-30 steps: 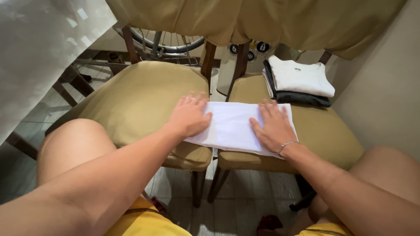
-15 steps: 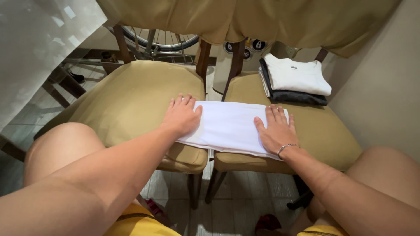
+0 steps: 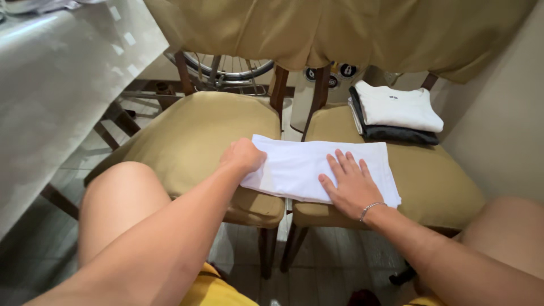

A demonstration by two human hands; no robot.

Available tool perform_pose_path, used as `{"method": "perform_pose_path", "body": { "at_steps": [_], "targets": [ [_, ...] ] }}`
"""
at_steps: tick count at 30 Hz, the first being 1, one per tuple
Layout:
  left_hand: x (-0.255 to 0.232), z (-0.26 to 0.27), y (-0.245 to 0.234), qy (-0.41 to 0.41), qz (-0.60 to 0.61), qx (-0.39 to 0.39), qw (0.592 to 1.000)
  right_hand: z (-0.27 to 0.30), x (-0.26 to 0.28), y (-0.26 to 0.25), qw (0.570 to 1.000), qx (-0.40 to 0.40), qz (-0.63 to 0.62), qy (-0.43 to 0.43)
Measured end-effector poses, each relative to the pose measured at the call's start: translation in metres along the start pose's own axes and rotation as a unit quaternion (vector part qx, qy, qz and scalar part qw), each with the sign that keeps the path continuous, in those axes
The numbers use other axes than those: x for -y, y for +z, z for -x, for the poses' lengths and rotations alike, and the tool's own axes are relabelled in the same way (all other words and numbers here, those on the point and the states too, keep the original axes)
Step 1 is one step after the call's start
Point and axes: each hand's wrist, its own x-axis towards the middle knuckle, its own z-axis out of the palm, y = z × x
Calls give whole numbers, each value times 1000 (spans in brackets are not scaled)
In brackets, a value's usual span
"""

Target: The person folds a white t-shirt on a chair, smoothing and aligning the fabric, then folds it into a compact rectangle. They repeat the process with a second white t-shirt that has a graphic print, unfolding and refolding it before stacking it with the first.

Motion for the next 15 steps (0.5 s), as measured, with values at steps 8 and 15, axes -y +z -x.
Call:
{"method": "perform_pose_path", "body": {
  "at_steps": [8, 15],
  "targets": [
    [-6, -42, 20, 2, 177, 79, 981, 0, 0, -9, 999, -15, -40, -23],
    [-89, -8, 17, 120, 261, 123, 950, -19, 12, -48, 856, -77, -510, 43]
  ]
}}
